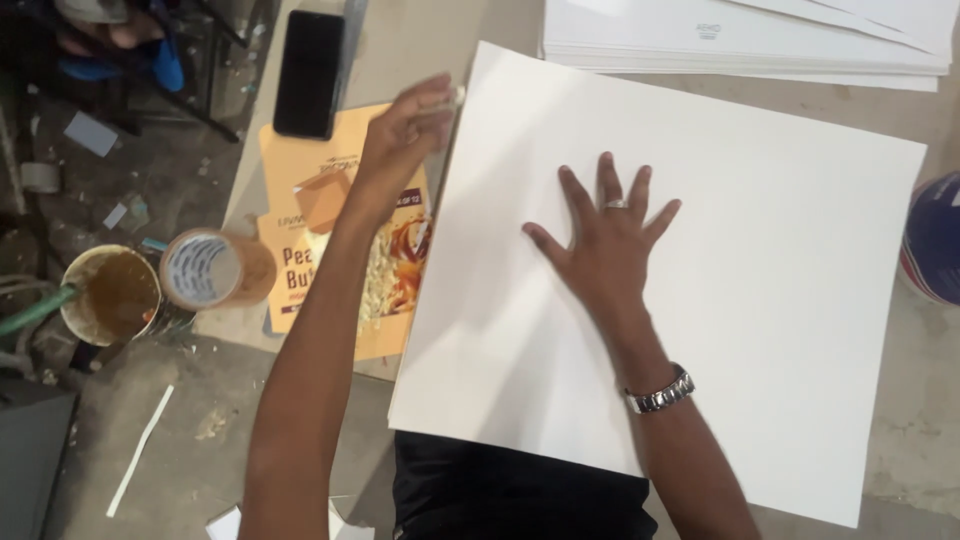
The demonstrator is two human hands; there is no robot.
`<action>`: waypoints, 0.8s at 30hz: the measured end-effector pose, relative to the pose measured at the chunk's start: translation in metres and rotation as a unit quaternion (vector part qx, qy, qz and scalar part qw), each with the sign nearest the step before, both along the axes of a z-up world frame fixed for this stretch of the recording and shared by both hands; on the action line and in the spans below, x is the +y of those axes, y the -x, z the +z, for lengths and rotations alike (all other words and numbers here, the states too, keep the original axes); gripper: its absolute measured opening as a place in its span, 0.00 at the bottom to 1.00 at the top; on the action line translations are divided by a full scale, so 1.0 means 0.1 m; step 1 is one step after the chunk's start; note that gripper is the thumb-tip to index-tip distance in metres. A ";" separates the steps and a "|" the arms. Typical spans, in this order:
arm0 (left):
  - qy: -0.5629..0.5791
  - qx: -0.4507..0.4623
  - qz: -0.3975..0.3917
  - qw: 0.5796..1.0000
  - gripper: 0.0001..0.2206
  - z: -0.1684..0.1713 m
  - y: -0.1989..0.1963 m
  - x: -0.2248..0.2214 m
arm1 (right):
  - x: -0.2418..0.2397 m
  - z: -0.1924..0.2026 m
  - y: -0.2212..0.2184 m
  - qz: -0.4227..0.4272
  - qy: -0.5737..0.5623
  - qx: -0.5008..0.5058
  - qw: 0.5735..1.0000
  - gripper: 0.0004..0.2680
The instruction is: The recorder flips through and organizes large white sheets of paper on a cluttered workspace.
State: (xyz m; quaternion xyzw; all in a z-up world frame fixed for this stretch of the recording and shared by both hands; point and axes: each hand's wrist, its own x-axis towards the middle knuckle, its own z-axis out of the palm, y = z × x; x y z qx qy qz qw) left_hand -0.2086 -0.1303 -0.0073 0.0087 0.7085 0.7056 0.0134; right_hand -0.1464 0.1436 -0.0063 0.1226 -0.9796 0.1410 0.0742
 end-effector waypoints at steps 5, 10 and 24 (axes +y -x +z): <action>-0.011 0.013 -0.009 1.000 0.16 -0.26 0.68 0.04 | -0.01 -0.03 0.02 -0.008 0.001 -0.006 1.000 0.30; -0.024 0.000 0.006 1.000 0.14 -0.40 0.91 0.05 | 0.00 -0.09 0.02 -0.003 -0.006 0.001 1.000 0.31; 0.068 0.063 0.002 0.996 0.11 -0.72 0.98 -0.05 | -0.02 -0.02 0.01 -0.003 0.008 -0.012 1.000 0.31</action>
